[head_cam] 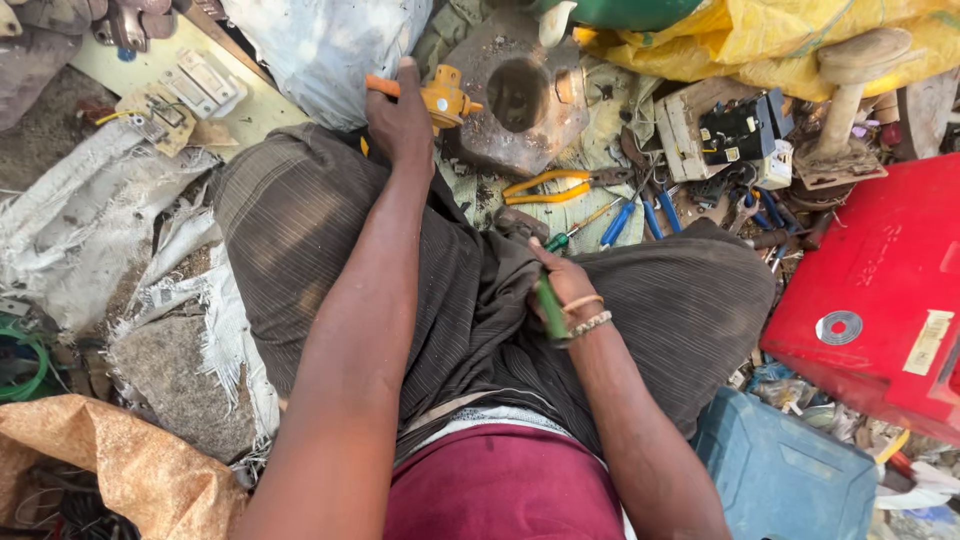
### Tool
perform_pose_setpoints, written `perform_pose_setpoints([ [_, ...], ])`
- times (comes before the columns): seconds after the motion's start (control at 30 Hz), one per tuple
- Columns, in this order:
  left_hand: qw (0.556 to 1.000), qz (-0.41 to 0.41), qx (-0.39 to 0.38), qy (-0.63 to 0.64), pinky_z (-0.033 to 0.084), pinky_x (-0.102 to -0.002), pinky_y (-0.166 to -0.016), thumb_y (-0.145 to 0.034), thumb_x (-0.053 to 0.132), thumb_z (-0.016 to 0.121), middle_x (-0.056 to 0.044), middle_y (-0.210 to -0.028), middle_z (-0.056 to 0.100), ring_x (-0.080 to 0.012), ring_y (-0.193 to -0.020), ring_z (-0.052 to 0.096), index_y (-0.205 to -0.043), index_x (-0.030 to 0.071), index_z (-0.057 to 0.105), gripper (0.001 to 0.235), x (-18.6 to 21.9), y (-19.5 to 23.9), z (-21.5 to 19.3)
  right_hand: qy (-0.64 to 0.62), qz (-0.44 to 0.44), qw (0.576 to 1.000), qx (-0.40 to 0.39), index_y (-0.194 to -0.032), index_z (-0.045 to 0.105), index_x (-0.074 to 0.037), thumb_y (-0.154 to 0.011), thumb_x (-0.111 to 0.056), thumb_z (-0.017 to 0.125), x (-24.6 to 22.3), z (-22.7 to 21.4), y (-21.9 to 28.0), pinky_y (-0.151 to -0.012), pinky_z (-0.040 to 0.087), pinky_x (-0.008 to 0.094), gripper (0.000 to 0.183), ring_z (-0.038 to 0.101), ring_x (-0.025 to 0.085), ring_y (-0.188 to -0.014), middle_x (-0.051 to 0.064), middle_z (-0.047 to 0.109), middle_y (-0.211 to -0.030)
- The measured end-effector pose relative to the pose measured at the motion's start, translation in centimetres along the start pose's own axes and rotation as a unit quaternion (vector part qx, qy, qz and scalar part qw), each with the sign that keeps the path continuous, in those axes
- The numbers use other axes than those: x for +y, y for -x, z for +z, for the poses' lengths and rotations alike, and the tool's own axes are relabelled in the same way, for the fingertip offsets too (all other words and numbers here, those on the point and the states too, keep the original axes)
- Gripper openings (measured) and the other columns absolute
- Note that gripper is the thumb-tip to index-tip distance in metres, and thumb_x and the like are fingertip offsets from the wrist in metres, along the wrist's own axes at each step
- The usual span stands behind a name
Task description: The person sits cross-legged and uses a screwdriver to scrape and clean the interior of a yellow plastic housing. They then switch to a small black electrical component, using the screwdriver to adjust internal parts and wires.
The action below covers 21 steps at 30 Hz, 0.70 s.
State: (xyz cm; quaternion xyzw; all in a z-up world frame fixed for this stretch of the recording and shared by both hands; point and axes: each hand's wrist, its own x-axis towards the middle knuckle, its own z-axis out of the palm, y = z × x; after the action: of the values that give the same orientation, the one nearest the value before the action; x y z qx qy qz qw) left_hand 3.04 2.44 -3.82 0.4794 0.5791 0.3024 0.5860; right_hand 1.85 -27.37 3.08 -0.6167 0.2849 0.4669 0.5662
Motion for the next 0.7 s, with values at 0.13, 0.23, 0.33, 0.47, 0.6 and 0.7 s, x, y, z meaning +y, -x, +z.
perform_pose_setpoints([
  [0.13, 0.999, 0.026, 0.034, -0.022, 0.054, -0.044, -0.08, -0.092, 0.044, 0.068, -0.014, -0.095, 0.075, -0.0292, -0.086, 0.072, -0.103, 0.0, 0.07, 0.045, -0.2, -0.3, 0.6, 0.127, -0.115, 0.985, 0.007, -0.13, 0.056, 0.002, -0.099, -0.032, 0.068, -0.9, 1.7, 5.2, -0.043, 0.049, 0.021, 0.047, 0.058, 0.008, -0.052, 0.002, 0.065, -0.073],
  [0.23, 0.999, 0.01, 0.05, -0.001, 0.055, -0.044, -0.077, -0.091, 0.044, 0.068, -0.015, -0.095, 0.074, -0.0302, -0.086, 0.073, -0.104, 0.0, 0.07, 0.046, -0.4, 0.1, 0.7, 0.242, -0.312, 0.918, 0.032, -0.143, 0.043, 0.001, -0.091, -0.03, 0.069, -0.4, 3.8, 10.2, -0.038, 0.049, 0.022, 0.065, 0.061, 0.007, -0.053, -0.003, 0.058, -0.075],
  [0.33, 0.998, -0.02, 0.05, 0.029, 0.055, -0.044, -0.075, -0.091, 0.046, 0.066, -0.015, -0.096, 0.074, -0.0303, -0.085, 0.073, -0.106, 0.001, 0.068, 0.048, 0.0, 0.5, 1.1, 0.27, -0.345, 0.898, 0.046, -0.146, 0.048, -0.004, -0.097, -0.033, 0.061, -2.2, 6.3, 12.3, -0.035, 0.043, 0.022, 0.058, 0.052, 0.006, -0.046, -0.004, 0.052, -0.072],
  [0.47, 0.989, 0.104, 0.094, -0.055, 0.053, -0.045, -0.081, -0.101, 0.049, 0.061, -0.017, -0.098, 0.075, -0.0333, -0.092, 0.069, -0.111, 0.001, 0.07, 0.05, 0.0, 1.1, 1.5, 0.247, -0.353, 0.902, -0.02, -0.149, 0.049, -0.008, -0.108, -0.034, 0.05, -4.2, 8.8, 13.6, -0.037, 0.038, 0.02, 0.049, 0.044, 0.003, -0.042, -0.004, 0.048, -0.066],
  [0.6, 0.997, 0.064, 0.05, -0.01, 0.054, -0.045, -0.074, -0.098, 0.056, 0.055, -0.014, -0.088, 0.074, -0.0295, -0.084, 0.073, -0.108, 0.002, 0.069, 0.056, -0.5, 0.8, 1.5, 0.188, -0.471, 0.861, -0.044, -0.144, 0.052, -0.003, -0.113, -0.03, 0.045, -5.0, 10.2, 15.3, -0.039, 0.038, 0.021, 0.041, 0.043, 0.003, -0.046, -0.006, 0.048, -0.069],
  [0.7, 0.997, 0.06, 0.051, -0.026, 0.053, -0.046, -0.073, -0.099, 0.058, 0.054, -0.013, -0.085, 0.072, -0.0295, -0.082, 0.072, -0.107, 0.002, 0.067, 0.058, -1.1, 0.6, 1.8, 0.203, -0.539, 0.816, -0.041, -0.142, 0.052, -0.004, -0.116, -0.03, 0.043, -4.8, 10.9, 14.0, -0.04, 0.036, 0.02, 0.038, 0.042, 0.003, -0.048, -0.006, 0.047, -0.069],
])
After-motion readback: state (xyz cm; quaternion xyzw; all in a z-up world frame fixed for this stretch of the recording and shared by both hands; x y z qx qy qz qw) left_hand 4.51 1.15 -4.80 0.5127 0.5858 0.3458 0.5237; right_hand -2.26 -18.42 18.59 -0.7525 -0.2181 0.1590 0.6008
